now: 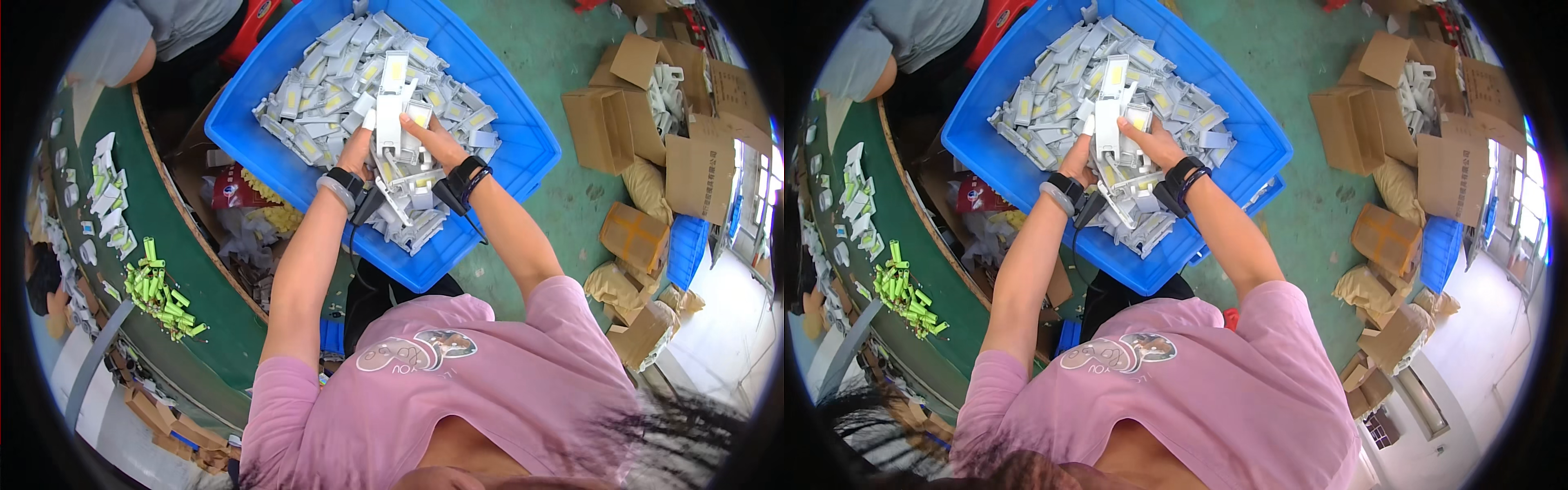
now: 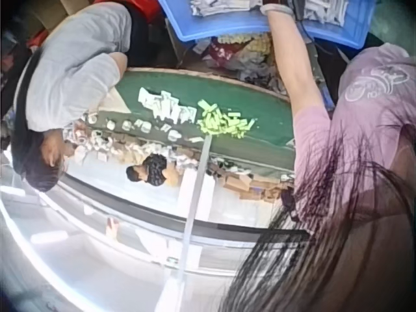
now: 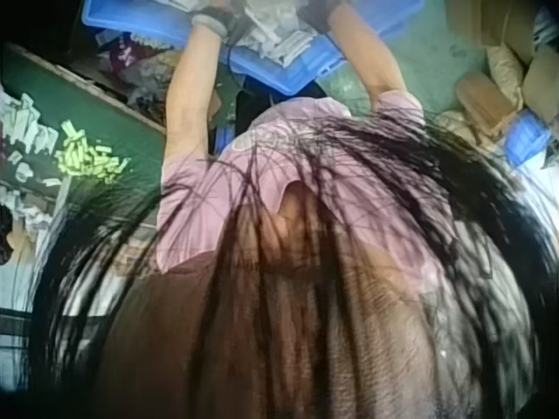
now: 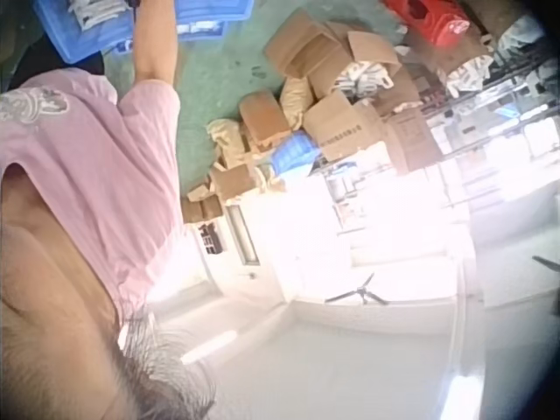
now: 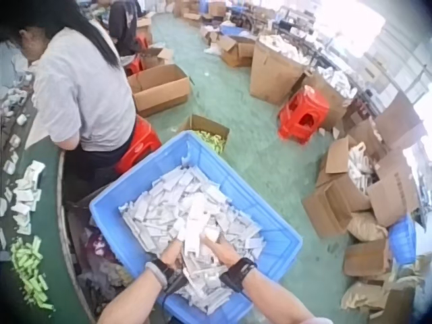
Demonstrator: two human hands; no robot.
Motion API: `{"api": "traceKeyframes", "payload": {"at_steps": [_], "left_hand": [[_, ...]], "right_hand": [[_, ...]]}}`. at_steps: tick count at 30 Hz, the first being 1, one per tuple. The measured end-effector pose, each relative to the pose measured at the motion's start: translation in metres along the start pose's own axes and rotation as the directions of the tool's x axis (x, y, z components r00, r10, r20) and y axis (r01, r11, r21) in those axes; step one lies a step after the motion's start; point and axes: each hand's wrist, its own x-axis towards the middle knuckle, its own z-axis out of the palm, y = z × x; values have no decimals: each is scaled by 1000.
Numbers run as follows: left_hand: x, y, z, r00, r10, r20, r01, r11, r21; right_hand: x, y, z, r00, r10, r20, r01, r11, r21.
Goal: Assembling small electronic components or lighting parts on a production line.
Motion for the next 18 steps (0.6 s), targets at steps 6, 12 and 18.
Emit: {"api": "traceKeyframes", "payload": {"at_steps": [6, 12, 18], "left_hand": [[-35, 2, 35, 998, 67, -6, -66, 997, 38], [-48, 1, 52, 983, 177, 53, -173, 982, -76], [-69, 10, 64, 961, 262, 88, -254, 963, -92]], "right_hand": [[-18, -22, -9, 982, -18, 188, -13, 987, 160], [-12, -22, -8, 959, -81, 272, 36, 986, 164], [-40, -53, -10, 965, -79, 249, 55, 993, 104]]}}
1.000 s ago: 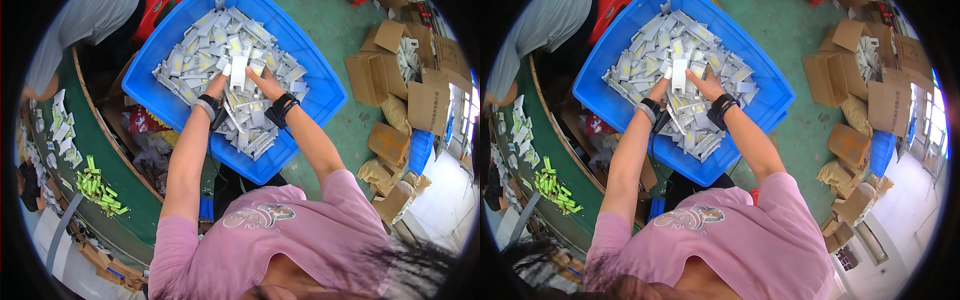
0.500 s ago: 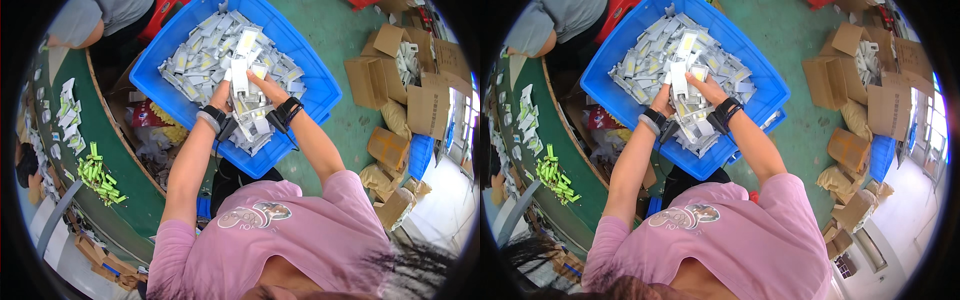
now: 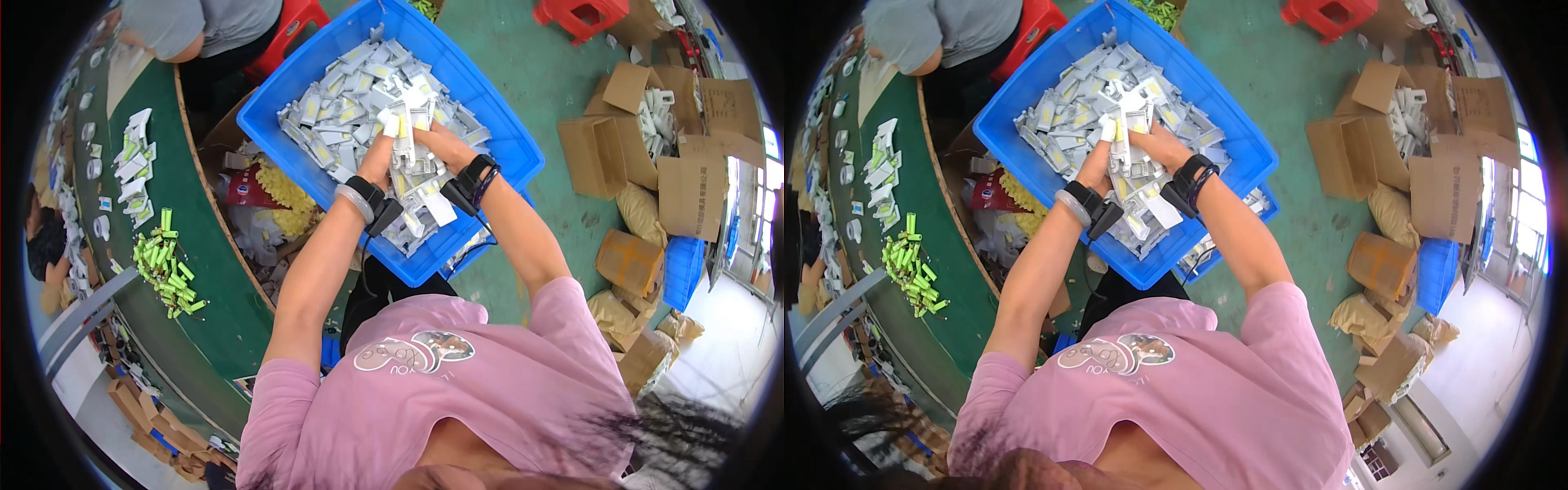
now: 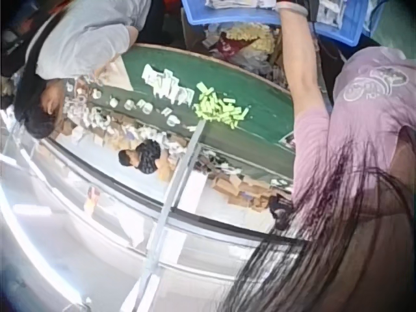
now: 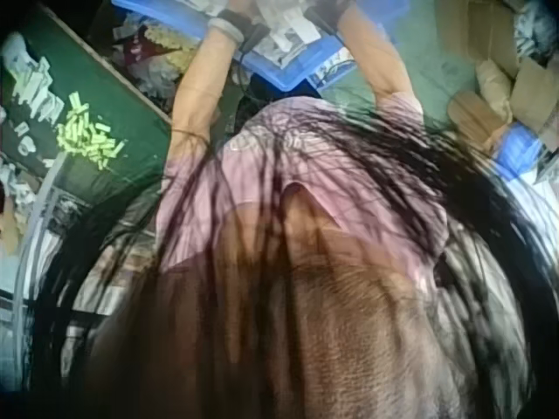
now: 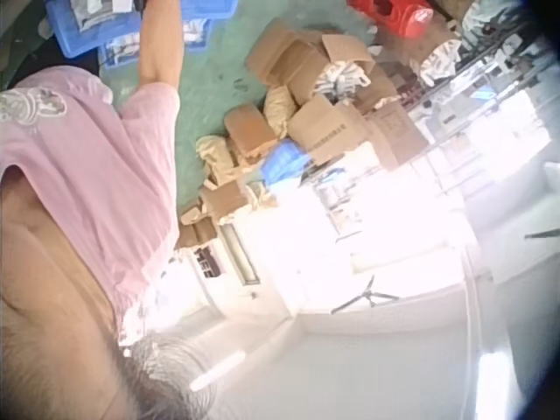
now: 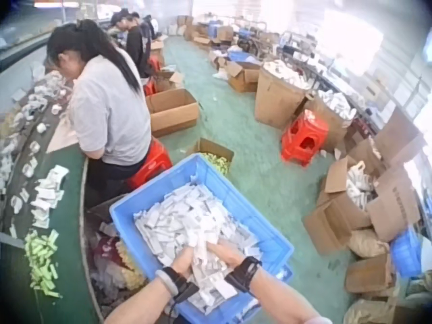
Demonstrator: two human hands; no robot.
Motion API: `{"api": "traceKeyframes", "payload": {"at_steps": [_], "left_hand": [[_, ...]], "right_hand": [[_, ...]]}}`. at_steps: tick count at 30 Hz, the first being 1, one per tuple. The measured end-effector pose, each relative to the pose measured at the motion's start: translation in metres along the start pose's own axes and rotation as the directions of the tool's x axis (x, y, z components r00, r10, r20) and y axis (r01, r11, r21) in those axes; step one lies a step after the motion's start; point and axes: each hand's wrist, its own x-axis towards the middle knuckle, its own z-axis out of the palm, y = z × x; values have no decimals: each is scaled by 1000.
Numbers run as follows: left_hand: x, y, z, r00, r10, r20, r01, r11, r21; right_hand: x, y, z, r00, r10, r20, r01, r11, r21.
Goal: Assembling small electronic components or lighting parts on a production line.
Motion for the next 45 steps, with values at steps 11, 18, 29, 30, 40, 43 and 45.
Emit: {"api": "traceKeyframes", "payload": {"at_steps": [11, 18, 29, 30, 40, 43, 45], "left_hand": [[-45, 40, 39, 965, 236, 114, -233, 972, -35], [-132, 69, 7, 899, 438, 8, -438, 899, 2], [-414, 23, -143, 552, 641, -533, -712, 696, 100], [-433, 9, -157, 541, 617, -572, -706, 703, 90], [-558, -115, -236, 507, 364, -781, -648, 759, -67], [-568, -140, -258, 426, 289, -857, -634, 771, -55], [-570, -165, -275, 360, 332, -872, -582, 811, 68]], "right_hand": [[-64, -77, 23, 988, -156, 6, 155, 978, -138], [-105, -109, 117, 967, -234, 101, 249, 951, -186], [-138, -24, 397, 666, -117, 736, 275, 957, -97], [-146, -8, 418, 636, -67, 769, 236, 965, -111], [-177, 161, 539, 372, 352, 859, -176, 935, -307], [-160, 194, 539, 367, 408, 836, 22, 894, -447], [-143, 198, 537, 287, 467, 836, 65, 861, -504]]}}
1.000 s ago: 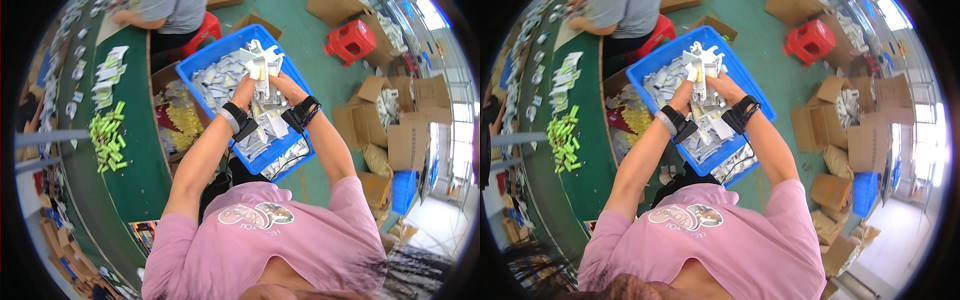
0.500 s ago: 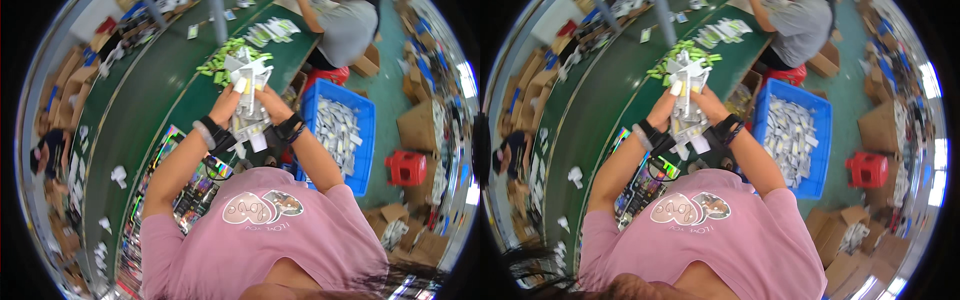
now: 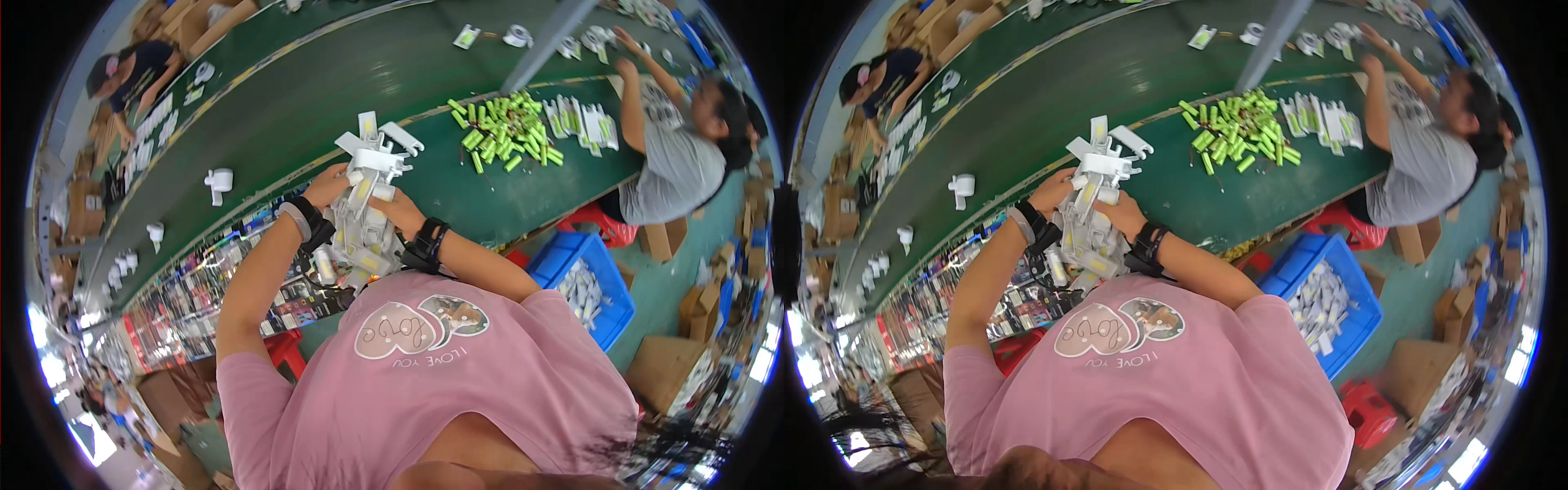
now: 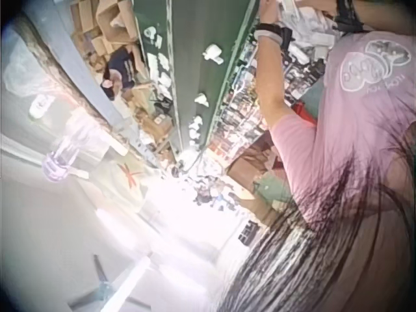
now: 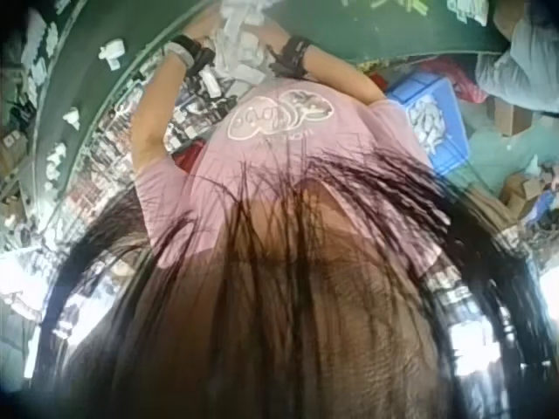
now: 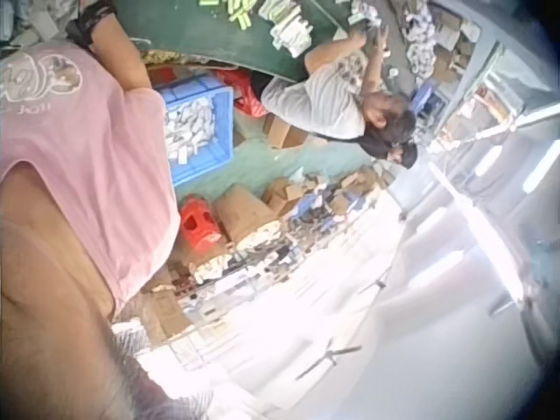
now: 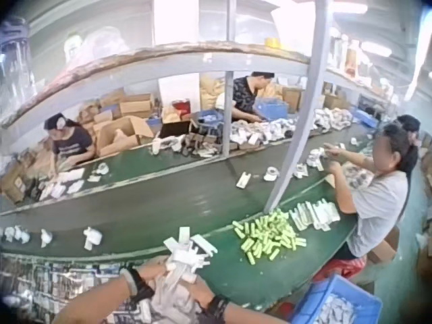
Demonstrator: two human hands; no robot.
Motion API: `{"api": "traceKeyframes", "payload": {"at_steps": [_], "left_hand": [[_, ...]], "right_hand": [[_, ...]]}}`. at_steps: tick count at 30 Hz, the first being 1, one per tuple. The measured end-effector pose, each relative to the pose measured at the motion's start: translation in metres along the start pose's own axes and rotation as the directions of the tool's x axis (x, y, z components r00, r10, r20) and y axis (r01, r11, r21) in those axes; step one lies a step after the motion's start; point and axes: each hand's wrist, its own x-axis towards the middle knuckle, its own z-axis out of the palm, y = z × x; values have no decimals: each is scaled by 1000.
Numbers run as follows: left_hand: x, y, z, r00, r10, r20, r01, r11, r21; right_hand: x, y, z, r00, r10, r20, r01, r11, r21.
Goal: Assembling small electronic components or lighting parts on a production line.
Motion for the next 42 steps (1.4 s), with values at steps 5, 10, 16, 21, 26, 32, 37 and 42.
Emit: {"api": "traceKeyframes", "payload": {"at_steps": [5, 10, 16, 21, 26, 32, 37, 42], "left_hand": [[-13, -45, -52, 885, 160, -437, 55, 896, 440], [-99, -42, -35, 718, 81, -691, 90, 974, 207], [-195, -99, 40, 734, -527, -428, 476, 849, -229], [-185, -122, 74, 861, -446, -245, 349, 868, -353], [-173, -144, 65, 944, -236, -230, 207, 968, -143], [-175, -151, 0, 839, -151, -523, -146, 863, -484], [-194, -159, -42, 650, -94, -754, -281, 892, -354], [-204, -140, -10, 669, 258, -698, -213, 965, 153]], "right_hand": [[-12, -27, -48, 992, 73, 101, -12, 863, -504], [-37, -71, -86, 968, -178, 178, 235, 382, -894], [-54, -88, -95, 972, 236, 19, 36, -68, -997], [-63, -60, -68, 869, 481, 115, -48, 314, -948], [-52, -18, -46, 760, 632, 153, -129, 377, -917], [-45, 14, -2, 759, 609, 232, -95, 456, -885], [-60, -5, 27, 866, 456, 203, 126, 194, -973], [-74, -12, 27, 843, -162, 513, 513, -45, -857]]}}
